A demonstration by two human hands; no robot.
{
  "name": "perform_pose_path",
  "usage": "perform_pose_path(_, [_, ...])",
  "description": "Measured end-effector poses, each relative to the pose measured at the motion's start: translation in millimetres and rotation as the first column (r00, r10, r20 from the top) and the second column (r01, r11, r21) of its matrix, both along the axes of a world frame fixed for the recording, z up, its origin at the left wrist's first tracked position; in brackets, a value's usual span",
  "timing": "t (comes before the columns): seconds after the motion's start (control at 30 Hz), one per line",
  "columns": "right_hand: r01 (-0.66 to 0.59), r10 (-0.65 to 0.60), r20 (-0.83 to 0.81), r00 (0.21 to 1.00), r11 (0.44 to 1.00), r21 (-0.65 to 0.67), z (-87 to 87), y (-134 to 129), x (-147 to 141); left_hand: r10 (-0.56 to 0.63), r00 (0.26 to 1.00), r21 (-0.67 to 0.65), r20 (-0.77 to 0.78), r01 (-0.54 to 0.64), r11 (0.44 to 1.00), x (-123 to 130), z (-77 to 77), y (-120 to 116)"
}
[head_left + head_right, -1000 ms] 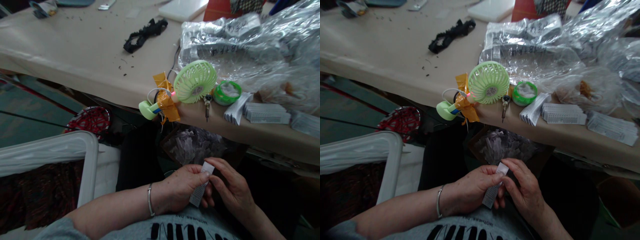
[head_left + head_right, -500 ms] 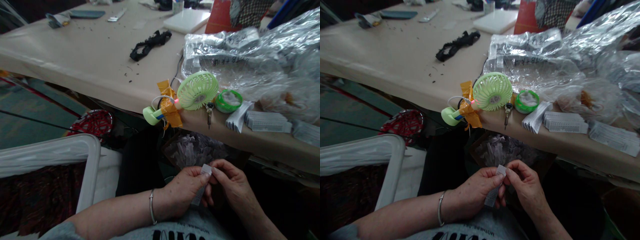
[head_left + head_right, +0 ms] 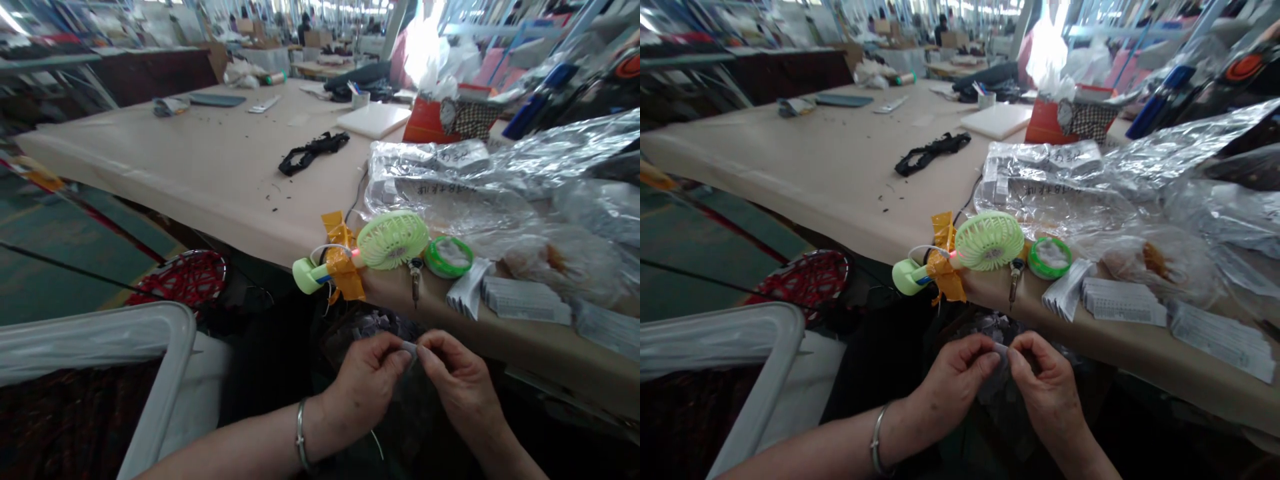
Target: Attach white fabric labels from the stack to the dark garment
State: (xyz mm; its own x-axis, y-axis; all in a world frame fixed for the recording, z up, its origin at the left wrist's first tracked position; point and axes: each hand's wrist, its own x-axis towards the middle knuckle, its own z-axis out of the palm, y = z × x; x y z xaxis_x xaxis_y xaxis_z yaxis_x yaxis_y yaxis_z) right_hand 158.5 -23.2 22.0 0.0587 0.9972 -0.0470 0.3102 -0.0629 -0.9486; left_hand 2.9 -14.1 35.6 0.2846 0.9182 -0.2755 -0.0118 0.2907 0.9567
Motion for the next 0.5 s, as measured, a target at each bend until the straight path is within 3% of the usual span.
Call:
perform_pose_path(0.2, [0.016, -0.028, 0.119, 0.993, 0.994, 0.107, 7.9, 19, -1, 0.045, 0.993, 0.234, -0.109, -0.018, 0.972, 1, 5.8, 25])
perform_pose_path(0.5, [0.005, -0.066, 0.232, 0.971, 0.966, 0.258, 13.1, 31, -1, 0.071, 0.959, 0.411, -0.275, 0.051, 0.91, 1, 8.9, 36])
